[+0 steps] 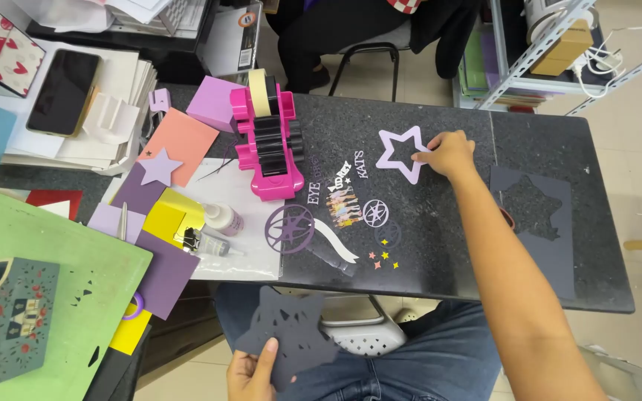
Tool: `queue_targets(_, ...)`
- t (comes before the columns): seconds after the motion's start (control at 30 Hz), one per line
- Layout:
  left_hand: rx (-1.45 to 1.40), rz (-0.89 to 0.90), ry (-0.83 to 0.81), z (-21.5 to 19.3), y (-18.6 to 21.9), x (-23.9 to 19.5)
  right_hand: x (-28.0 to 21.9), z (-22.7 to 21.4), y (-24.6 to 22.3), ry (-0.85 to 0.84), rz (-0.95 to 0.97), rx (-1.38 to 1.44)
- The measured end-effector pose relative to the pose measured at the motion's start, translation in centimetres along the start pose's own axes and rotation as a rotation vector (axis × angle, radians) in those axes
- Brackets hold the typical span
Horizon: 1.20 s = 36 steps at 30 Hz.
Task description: Assembling multi-layered paper stars using adhesive tape and glue.
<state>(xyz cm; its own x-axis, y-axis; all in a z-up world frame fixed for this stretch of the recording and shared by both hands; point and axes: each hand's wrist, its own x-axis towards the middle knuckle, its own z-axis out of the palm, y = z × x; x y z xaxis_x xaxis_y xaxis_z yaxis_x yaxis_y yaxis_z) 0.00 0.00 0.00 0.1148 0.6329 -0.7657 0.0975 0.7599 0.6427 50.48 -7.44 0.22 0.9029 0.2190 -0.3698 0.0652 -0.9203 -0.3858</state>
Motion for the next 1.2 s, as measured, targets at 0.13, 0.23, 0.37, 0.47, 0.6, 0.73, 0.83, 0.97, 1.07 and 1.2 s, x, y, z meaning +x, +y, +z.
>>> queue_targets(0.13,-0.002,-0.004,-0.027,-0.8,0.9,-0.3,-0.1,0.3,0.3,0.014,0.007,0.103)
queue_targets(0.23,0.043,-0.038,-0.055,-0.6,1.6,-0.3,0.0,0.5,1.1,0.097,-0.1,0.093)
queue_targets(0.37,-0.032,0.123,-0.189,-1.0,-0.4,1.0,0.0,0.7,1.8,0.134,-0.119,0.098)
queue_targets(0.47,-0.043,0.197,-0.281,-0.4,1.1,-1.0,-0.4,0.9,2.0,0.158,-0.139,0.089)
queue_targets(0.6,0.021,0.131,-0.309,1.0,4.5,-4.2,-0.9,1.1,1.9,0.174,-0.217,0.13)
queue_targets(0.73,0.025,0.122,-0.297,0.2,3.4,-2.9,-3.1,-0.7,-1.4,0.115,-0.162,-0.007)
queue_targets(0.83,0.027,0.092,-0.232,0.0,3.8,-3.0,-1.2,-1.2,-2.0,0.124,-0.172,-0.094)
queue_targets(0.97,0.006,-0.06,-0.115,0.4,5.1,-2.9,1.9,-2.3,-1.8,0.141,-0.103,-0.091)
queue_targets(1.07,0.038,-0.148,-0.13,0.6,5.3,-1.6,4.0,-2.8,-1.5,0.146,-0.067,-0.066)
queue_targets(1.2,0.071,-0.089,-0.157,1.7,4.5,-0.8,8.1,-2.0,0.9,0.285,-0.059,0.141)
